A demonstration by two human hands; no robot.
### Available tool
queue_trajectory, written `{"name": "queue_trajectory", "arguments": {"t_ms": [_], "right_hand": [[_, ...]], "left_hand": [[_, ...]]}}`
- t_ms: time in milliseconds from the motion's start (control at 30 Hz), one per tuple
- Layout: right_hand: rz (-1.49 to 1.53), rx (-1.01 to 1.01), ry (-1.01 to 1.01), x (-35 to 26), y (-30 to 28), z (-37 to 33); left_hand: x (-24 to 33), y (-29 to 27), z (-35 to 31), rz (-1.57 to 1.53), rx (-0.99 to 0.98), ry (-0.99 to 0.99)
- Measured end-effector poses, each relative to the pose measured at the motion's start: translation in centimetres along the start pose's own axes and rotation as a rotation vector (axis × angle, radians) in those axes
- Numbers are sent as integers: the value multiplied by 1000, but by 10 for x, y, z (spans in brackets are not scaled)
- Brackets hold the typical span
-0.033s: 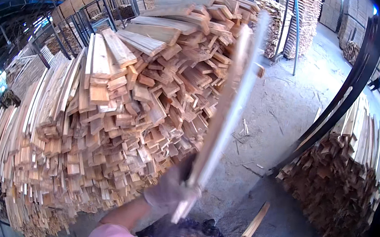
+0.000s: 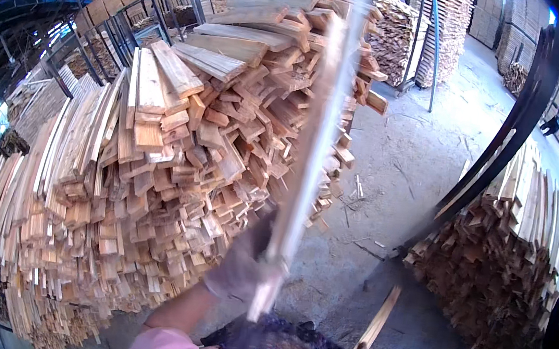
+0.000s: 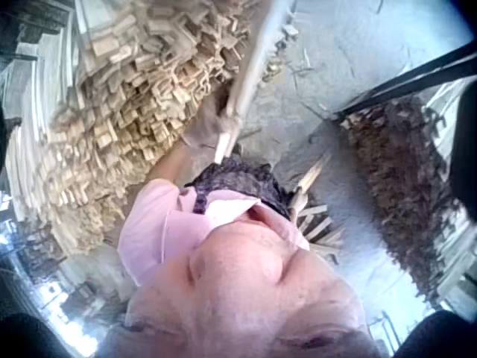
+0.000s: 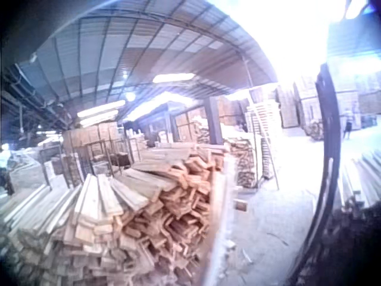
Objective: The person gathers loose wooden planks from the floor of a lumber processing facility and stacks them into neat piles. They repeatedly bend down to pick up the wood, align the pieces, and place them onto a growing stack next to a conveyor belt system.
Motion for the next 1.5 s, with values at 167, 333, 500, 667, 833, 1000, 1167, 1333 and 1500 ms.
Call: {"name": "queue_trajectory", "arguments": {"t_ms": [167,333,500,667,833,1000,1167,1333,1500], "right_hand": [[824,-89,42,-178,-86,37],[1468,-463,-39,-339,-120,43],[1786,-776,-19,-404,-132,23],[2081,-1214,19,-422,-122,9],[2194,-1259,73,-419,-110,8],[2087,-1120,110,-409,-118,14],[1288,-693,-188,-447,-146,24],[440,1,-1178,-537,-182,50],[793,-707,-934,-738,-158,18]], "left_hand": [[80,-63,2,22,585,99],[140,-186,55,-70,667,256],[187,-145,30,993,1022,669],[171,-85,56,1756,863,784],[172,-113,85,1970,990,677],[169,-131,111,1850,981,583],[168,-143,105,1675,1127,846],[173,-125,115,1685,977,515],[166,-104,19,1632,1014,887]]}}
Point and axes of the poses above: each hand's wrist, its own z-axis towards the middle knuckle, its own y-axis out of the palm, x = y × z, the point moved 6 cm from there along z, towards the middle knuckle, and after that the axes turned 6 degrees about -y, right-handed, at the moved point
